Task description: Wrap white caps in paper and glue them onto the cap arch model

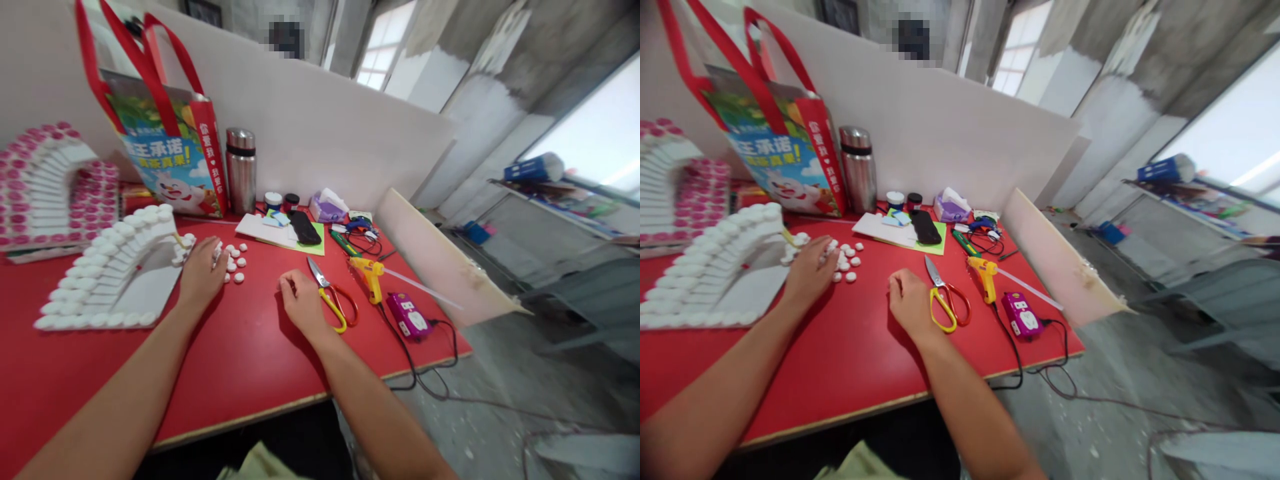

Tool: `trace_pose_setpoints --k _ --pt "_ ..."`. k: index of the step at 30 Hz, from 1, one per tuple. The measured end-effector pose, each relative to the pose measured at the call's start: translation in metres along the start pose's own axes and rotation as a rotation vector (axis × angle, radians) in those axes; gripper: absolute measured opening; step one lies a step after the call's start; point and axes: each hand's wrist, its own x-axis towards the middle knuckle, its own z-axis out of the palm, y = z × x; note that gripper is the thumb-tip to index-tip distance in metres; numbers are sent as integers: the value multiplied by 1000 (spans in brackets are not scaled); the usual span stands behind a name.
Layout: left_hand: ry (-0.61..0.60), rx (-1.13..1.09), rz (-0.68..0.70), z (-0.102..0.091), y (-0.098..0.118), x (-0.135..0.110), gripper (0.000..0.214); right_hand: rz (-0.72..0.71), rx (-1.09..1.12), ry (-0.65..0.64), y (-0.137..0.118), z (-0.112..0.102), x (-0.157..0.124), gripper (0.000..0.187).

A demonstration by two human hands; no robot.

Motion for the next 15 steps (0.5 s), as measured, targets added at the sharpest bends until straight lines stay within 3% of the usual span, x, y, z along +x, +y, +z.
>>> trace_pose_setpoints --k 5,11,15 --pt "26 58 -18 -2 -1 2 53 17 -49 17 1 1 2 19" --pt "-148 230 27 3 -3 12 60 5 -63 18 2 3 7 20" --pt "-193 220 10 0 -7 20 57 16 -44 20 2 3 9 17"
